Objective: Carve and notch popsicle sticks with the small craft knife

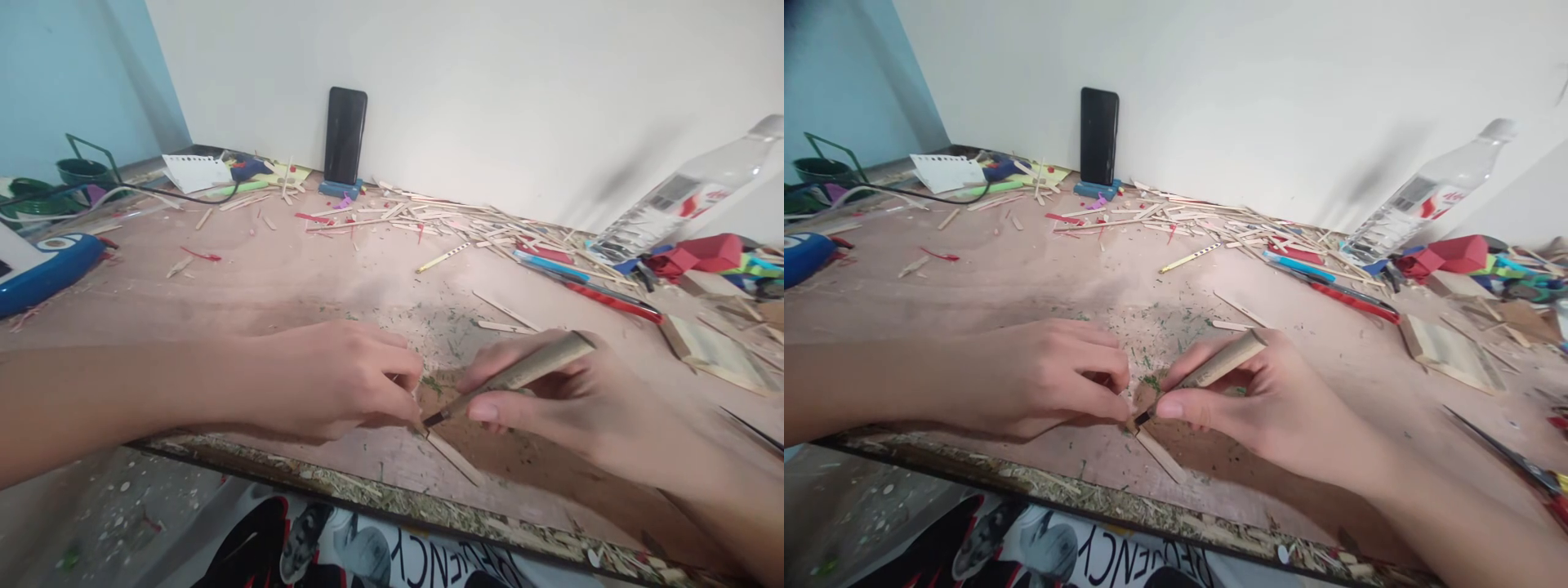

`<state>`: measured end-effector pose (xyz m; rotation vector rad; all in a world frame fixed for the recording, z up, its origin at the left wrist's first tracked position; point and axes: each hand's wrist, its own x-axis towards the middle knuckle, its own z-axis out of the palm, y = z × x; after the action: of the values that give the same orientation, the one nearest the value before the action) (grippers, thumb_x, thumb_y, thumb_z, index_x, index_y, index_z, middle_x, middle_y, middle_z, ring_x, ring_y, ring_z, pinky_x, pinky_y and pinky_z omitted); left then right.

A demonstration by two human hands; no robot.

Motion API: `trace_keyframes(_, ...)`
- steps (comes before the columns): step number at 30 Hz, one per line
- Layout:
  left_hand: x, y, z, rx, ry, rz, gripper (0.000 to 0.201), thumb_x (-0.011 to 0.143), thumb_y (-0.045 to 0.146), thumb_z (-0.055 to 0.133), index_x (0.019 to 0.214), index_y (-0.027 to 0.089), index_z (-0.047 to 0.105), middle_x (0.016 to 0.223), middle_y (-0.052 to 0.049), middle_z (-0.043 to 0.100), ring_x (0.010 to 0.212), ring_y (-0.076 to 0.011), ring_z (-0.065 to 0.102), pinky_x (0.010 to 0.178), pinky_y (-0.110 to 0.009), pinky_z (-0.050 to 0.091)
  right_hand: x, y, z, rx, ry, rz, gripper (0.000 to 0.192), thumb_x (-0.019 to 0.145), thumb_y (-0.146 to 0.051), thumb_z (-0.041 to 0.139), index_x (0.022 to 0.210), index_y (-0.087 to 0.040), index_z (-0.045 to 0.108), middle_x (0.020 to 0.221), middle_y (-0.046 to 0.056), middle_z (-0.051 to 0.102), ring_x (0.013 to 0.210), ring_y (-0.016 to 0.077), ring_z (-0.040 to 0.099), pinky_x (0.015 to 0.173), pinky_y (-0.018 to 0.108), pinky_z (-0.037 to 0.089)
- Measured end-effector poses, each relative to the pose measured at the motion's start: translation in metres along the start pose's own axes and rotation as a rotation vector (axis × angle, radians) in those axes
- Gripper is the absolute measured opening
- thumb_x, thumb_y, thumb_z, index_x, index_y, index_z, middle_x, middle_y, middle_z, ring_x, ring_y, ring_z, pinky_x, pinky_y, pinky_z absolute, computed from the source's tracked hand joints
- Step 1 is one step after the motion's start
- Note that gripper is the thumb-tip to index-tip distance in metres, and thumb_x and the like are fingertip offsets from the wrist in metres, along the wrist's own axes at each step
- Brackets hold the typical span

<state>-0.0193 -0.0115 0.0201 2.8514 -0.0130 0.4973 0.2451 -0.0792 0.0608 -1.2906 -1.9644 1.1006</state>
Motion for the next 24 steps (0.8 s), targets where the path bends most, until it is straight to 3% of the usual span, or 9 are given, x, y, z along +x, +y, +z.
trace_keyframes(8, -0.001, 0.002, -0.001, 0.037, -0.033, -0.025, 0.027, 0.101, 0.004, 0.054, 0.097, 0.020, 0.075, 0.099, -0.005, 0.072, 0.086, -0.0195, 0.060, 0.076, -0.035, 0.046, -0.010, 0.000, 0.009, -0.015, -0.011, -0.042, 0.013, 0.083, -0.036, 0.093, 0.087, -0.027, 0.085, 0.071, 0.000, 0.075, 0.059, 0.0151, 0.063, 0.049, 0.025, 0.047)
trace_keyframes(13, -0.001, 0.001, 0.001, 0.004, 0.006, -0.025, 0.024, 0.102, 0.005, 0.058, 0.105, 0.021, 0.076, 0.098, -0.003, 0.071, 0.087, -0.0185, 0.062, 0.079, -0.033, 0.047, -0.006, 0.003, 0.013, 0.083, 0.058, 0.029, 0.017, 0.081, -0.039, 0.094, 0.084, -0.025, 0.085, 0.078, 0.003, 0.078, 0.066, 0.0173, 0.068, 0.057, 0.026, 0.052)
trace_keyframes(17, -0.001, 0.002, 0.001, 0.003, -0.008, -0.029, 0.023, 0.099, 0.002, 0.059, 0.096, 0.019, 0.075, 0.099, -0.003, 0.072, 0.089, -0.0186, 0.061, 0.081, -0.034, 0.046, 0.001, 0.007, 0.012, 0.261, 0.010, 0.120, 0.022, 0.079, -0.040, 0.096, 0.081, -0.022, 0.084, 0.067, 0.001, 0.073, 0.056, 0.0150, 0.065, 0.051, 0.025, 0.051)
trace_keyframes(24, 0.000, 0.002, 0.002, 0.011, 0.018, -0.034, 0.024, 0.098, 0.001, 0.060, 0.097, 0.021, 0.074, 0.097, -0.003, 0.071, 0.087, -0.0184, 0.062, 0.079, -0.034, 0.048, 0.004, 0.007, 0.011, 0.272, -0.035, 0.139, 0.025, 0.081, -0.045, 0.095, 0.077, -0.023, 0.084, 0.062, 0.002, 0.072, 0.053, 0.0158, 0.065, 0.052, 0.026, 0.055)
